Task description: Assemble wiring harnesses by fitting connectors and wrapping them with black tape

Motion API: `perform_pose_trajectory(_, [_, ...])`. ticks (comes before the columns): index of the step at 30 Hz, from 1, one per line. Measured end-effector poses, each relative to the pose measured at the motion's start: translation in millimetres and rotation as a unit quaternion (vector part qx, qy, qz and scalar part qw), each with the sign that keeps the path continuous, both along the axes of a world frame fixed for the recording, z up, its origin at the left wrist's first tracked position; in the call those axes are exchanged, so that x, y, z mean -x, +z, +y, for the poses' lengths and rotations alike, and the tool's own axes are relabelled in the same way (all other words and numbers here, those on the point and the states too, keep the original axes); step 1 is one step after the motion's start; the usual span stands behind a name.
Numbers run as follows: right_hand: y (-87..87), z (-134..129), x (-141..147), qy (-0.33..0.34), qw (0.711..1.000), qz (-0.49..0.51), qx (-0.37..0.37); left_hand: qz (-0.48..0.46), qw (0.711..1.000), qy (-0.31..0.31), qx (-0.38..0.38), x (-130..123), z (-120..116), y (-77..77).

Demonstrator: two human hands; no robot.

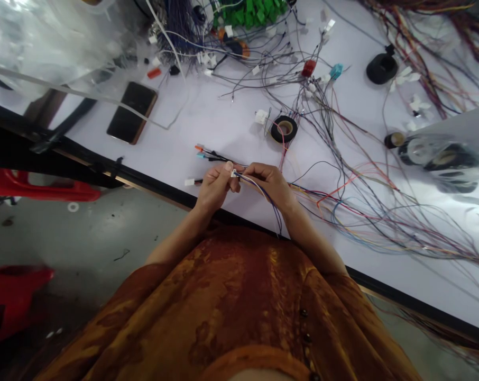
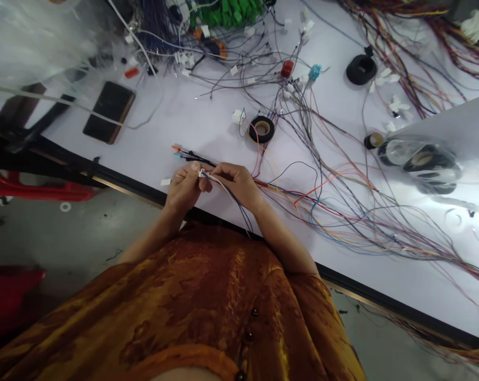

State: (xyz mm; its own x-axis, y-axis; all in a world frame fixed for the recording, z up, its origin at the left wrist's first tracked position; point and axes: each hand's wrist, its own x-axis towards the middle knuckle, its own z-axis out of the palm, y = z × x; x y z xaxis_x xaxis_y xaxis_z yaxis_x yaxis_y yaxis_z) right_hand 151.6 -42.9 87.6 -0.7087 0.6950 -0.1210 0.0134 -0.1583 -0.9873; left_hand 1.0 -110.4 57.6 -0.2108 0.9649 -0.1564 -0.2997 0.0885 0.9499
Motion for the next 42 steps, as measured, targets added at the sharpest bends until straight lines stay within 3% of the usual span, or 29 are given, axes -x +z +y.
perform_pose_trajectory(6, [-0.1,2,0,0.045,0.997,0.041,0.051,-0.019,1.000,-0.004,-0.005,-1,0,4.1])
perform_pose_trajectory(13, [-10.2,4,-5,0.050,0.996,0.037,0.066,-0.030,0.999,-0.025,-0.005,-1,-1,1.1])
perform_pose_trajectory(19, [-11.6,6,-9,0.076,0.994,0.037,0.068,0.025,0.999,-0.044,0.016,-3,0,3.6])
perform_pose_trajectory(22, [-11.7,0,-8,0.038,0.999,0.021,0.004,0.130,0.991,-0.017,0.004,-4,-4,7.2])
perform_pose_trajectory(26, [-9.5,-14,-7,-0.053,0.988,-0.007,-0.146,0.302,0.951,0.043,-0.044,-5,-12,10.9])
perform_pose_trajectory(32, [-6.8,-27,-13,-0.069,0.983,-0.030,-0.165,0.264,0.962,0.030,-0.059,-9,-15,8.0])
perform_pose_trajectory(36, [-9.5,-32,-18,-0.074,0.979,-0.051,-0.181,0.180,0.984,-0.004,-0.013,-2,-12,6.2])
perform_pose_trajectory(39, [-14.8,-10,-39,-0.076,0.961,-0.093,-0.249,0.119,0.989,0.083,0.038,20,-14,7.1])
perform_pose_trajectory(40, [-16.3,6,-51,-0.095,0.951,-0.116,-0.271,0.121,0.982,0.128,0.064,30,-16,7.5])
perform_pose_trajectory(42, [-18.2,50,-84,-0.175,0.918,-0.192,-0.298,0.156,0.965,0.158,0.140,50,-22,7.6])
